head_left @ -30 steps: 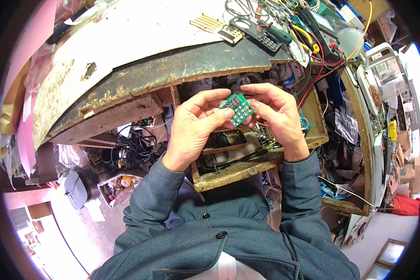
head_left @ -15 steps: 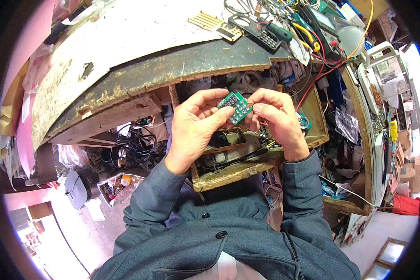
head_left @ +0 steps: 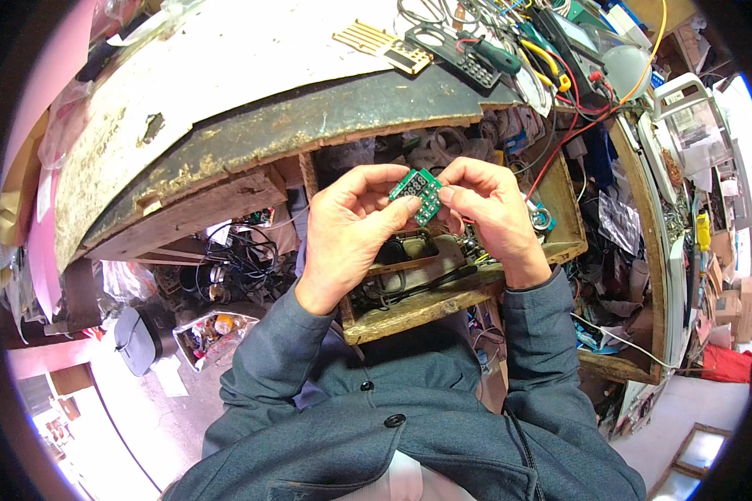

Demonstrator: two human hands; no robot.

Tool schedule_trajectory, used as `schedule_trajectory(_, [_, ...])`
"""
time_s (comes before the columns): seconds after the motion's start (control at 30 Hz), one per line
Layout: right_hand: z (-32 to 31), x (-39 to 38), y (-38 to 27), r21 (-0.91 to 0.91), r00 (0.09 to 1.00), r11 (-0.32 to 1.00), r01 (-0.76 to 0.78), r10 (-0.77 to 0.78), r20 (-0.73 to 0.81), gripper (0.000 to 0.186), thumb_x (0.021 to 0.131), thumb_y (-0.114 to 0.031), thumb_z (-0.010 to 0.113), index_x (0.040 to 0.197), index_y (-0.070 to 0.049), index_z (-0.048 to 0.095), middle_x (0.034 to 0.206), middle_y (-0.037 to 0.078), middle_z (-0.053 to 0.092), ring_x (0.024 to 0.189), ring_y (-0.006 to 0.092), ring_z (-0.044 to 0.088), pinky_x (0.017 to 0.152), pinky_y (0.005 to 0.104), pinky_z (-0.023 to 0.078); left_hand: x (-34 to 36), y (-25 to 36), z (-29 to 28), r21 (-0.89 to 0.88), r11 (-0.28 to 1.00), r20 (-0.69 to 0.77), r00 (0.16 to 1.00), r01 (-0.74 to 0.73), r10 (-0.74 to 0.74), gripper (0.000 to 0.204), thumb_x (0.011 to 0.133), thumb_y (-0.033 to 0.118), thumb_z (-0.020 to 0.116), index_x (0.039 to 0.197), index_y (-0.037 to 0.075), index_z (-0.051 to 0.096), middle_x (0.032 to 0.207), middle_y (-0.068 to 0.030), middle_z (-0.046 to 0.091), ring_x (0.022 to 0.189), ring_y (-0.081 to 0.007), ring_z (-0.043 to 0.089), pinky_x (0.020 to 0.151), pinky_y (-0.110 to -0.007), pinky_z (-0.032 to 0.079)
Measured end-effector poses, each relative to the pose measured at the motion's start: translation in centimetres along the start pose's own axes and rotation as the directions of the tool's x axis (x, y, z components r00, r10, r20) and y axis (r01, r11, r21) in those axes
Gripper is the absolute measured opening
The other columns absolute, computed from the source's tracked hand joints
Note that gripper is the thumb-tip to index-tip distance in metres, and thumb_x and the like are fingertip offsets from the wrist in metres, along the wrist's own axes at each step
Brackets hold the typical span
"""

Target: The person handles a small green circuit board and a cylindrical component, connecting wires and using a multimeter to test continuity. They repeatedly inspect the board and component, then place the board on the workbench.

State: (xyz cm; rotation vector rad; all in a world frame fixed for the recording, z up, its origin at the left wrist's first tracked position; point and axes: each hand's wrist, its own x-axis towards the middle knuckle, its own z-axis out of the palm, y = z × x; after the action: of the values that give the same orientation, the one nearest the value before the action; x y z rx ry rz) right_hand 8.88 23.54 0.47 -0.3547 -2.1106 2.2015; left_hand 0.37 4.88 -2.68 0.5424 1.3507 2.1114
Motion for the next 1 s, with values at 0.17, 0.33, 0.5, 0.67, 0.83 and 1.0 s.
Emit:
schedule_trajectory(0.17, [-0.51,0.09,0.36,-0.001,0.999,1.000,0.001,-0.001,0.039,0.009,0.095,-0.011,0.069,0.095,-0.003,0.069,0.076,0.001,0.067,0.061,0.0061,0.059,0.055,0.0210,0.046,0.05,-0.30,-0.01,0.017,1.000,-0.003,1.000,-0.017,0.017,0.034,0.090,0.001,0.075,0.122,-0.003,0.066,0.106,-0.0084,0.073,0.088,-0.0117,0.070,0.080,-0.027,0.061])
schedule_trajectory(0.33, [-0.49,0.10,0.24,-0.007,0.999,1.000,-0.012,0.012,0.034,0.009,0.095,-0.011,0.069,0.096,-0.003,0.069,0.076,0.001,0.067,0.062,0.0060,0.060,0.055,0.0209,0.047,0.04,-0.46,-0.07,0.013,0.999,-0.004,1.000,-0.030,0.030,0.033,0.090,0.001,0.075,0.122,-0.003,0.066,0.105,-0.0083,0.073,0.087,-0.0119,0.070,0.077,-0.027,0.061])
schedule_trajectory(0.5, [-0.38,-0.02,-0.13,0.029,0.999,1.000,0.000,-0.001,0.050,0.010,0.093,-0.010,0.069,0.098,-0.002,0.069,0.079,0.002,0.068,0.064,0.0067,0.061,0.057,0.0213,0.048,0.13,-0.44,0.00,-0.048,0.999,-0.024,0.999,-0.023,0.022,0.034,0.091,0.002,0.075,0.123,-0.003,0.066,0.105,-0.0091,0.074,0.086,-0.0130,0.071,0.076,-0.028,0.061])
schedule_trajectory(0.67, [-0.37,-0.06,-0.12,0.046,0.998,0.999,0.019,-0.022,0.067,0.013,0.093,-0.009,0.069,0.101,0.000,0.069,0.082,0.005,0.070,0.065,0.0084,0.062,0.058,0.0226,0.049,0.13,-0.47,0.06,-0.089,0.996,-0.032,0.999,-0.027,0.024,0.035,0.091,0.002,0.075,0.124,-0.003,0.065,0.107,-0.0104,0.073,0.085,-0.0141,0.071,0.076,-0.028,0.061])
schedule_trajectory(0.83, [-0.66,0.08,-0.03,0.041,0.997,0.999,-0.002,-0.001,0.075,0.013,0.093,-0.008,0.069,0.101,0.001,0.070,0.082,0.006,0.071,0.064,0.0100,0.063,0.058,0.0237,0.050,0.10,-0.20,0.19,-0.098,0.995,-0.046,0.999,-0.014,0.010,0.035,0.092,0.002,0.074,0.125,-0.003,0.064,0.109,-0.0112,0.073,0.086,-0.0145,0.071,0.075,-0.029,0.062])
schedule_trajectory(1.0, [-0.66,-0.07,0.05,0.030,0.998,0.999,-0.019,0.018,0.059,0.013,0.093,-0.009,0.070,0.101,0.001,0.070,0.081,0.007,0.072,0.064,0.0101,0.063,0.058,0.0236,0.051,0.10,-0.23,0.11,-0.082,0.996,-0.034,0.999,-0.018,0.015,0.035,0.092,0.003,0.074,0.125,-0.003,0.064,0.110,-0.0112,0.072,0.085,-0.0145,0.071,0.075,-0.029,0.062])
